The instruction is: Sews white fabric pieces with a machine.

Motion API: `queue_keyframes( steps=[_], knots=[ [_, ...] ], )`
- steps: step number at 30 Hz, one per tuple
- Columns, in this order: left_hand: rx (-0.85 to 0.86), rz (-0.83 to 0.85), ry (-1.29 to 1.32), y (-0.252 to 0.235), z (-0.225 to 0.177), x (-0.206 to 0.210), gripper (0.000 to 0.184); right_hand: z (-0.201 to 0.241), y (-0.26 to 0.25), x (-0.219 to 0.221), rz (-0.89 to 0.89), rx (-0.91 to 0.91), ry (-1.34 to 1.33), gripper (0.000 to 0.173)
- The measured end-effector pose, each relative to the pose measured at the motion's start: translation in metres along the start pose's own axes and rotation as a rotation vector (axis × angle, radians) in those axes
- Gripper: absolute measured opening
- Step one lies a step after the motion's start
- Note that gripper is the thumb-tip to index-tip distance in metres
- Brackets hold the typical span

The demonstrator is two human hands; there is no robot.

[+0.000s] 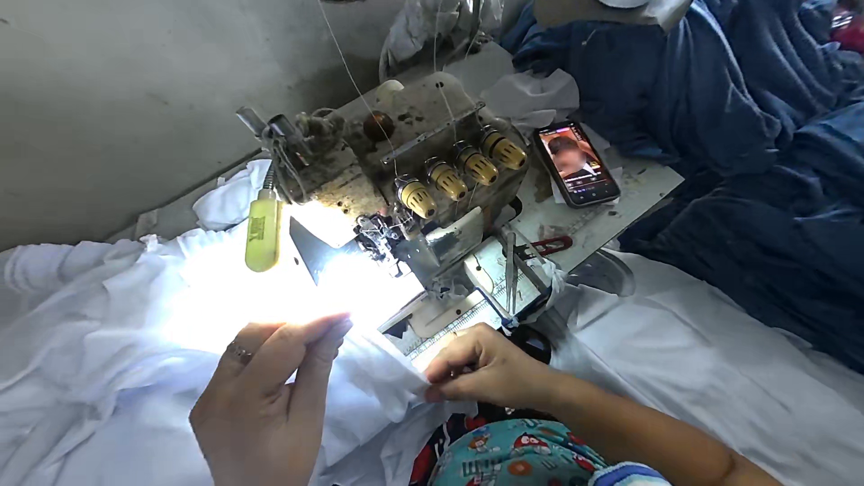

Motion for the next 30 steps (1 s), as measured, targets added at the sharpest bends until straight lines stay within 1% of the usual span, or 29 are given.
queue_keyframes(
  steps=[2,4,6,7,9,10,13,15,16,19,22,24,26,28,30],
  knots=[
    [0.012,-0.034,-0.057,-0.001,-0.001,0.002,0.024,0.009,0.002,-0.002,0.018,-0.017,-0.053,0.007],
    [-0.021,-0.044,-0.112,-0.001,0.003,0.010,0.025,0.009,0.000,-0.007,0.000,-0.009,-0.063,0.006],
    [-0.072,-0.028,-0.104,0.006,0.014,0.026,0.022,-0.004,-0.005,-0.014,-0.065,0.059,-0.004,0.005],
    [-0.108,-0.017,-0.056,0.009,0.021,0.035,0.018,-0.013,-0.008,-0.017,-0.097,0.114,0.048,0.005],
    [-0.172,0.006,0.019,0.012,0.032,0.048,0.013,-0.029,-0.008,-0.021,-0.113,0.214,0.151,0.013],
    [-0.180,0.022,0.012,0.012,0.035,0.052,0.012,-0.035,-0.006,-0.021,-0.109,0.224,0.170,0.014],
    [-0.126,0.051,-0.069,0.007,0.036,0.055,0.012,-0.045,0.000,-0.019,-0.118,0.139,0.183,0.015],
    [-0.137,0.081,-0.061,0.003,0.038,0.057,0.011,-0.043,0.003,-0.019,-0.113,0.080,0.193,0.018],
    [-0.149,0.096,-0.055,0.001,0.040,0.059,0.012,-0.041,0.004,-0.020,-0.098,0.068,0.168,0.018],
    [-0.154,0.104,-0.106,-0.006,0.043,0.063,0.013,-0.031,0.005,-0.019,-0.071,0.096,0.052,0.007],
    [-0.247,0.091,-0.158,-0.012,0.046,0.069,0.015,-0.027,0.002,-0.021,-0.142,0.081,-0.042,0.008],
    [-0.276,0.097,-0.142,-0.011,0.046,0.068,0.019,-0.028,-0.001,-0.024,-0.198,0.073,-0.074,0.008],
    [-0.197,0.148,-0.151,-0.003,0.037,0.064,0.019,-0.030,0.000,-0.026,-0.217,0.084,-0.052,0.007],
    [-0.146,0.244,-0.222,0.011,0.019,0.062,0.031,-0.031,0.004,-0.027,-0.201,0.103,-0.021,0.007],
    [-0.124,0.313,-0.284,0.022,0.004,0.063,0.048,-0.033,0.008,-0.027,-0.153,0.105,0.000,0.011]
  ],
)
Point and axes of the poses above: each hand's wrist, its own y-axis away from the middle knuckle, its own x-axis out of the palm, z = x × y, the point moved 3 cm from there along -y, towards the middle knuckle, and after that the axes turned 13 degrees about x, right-handed, at the moved point
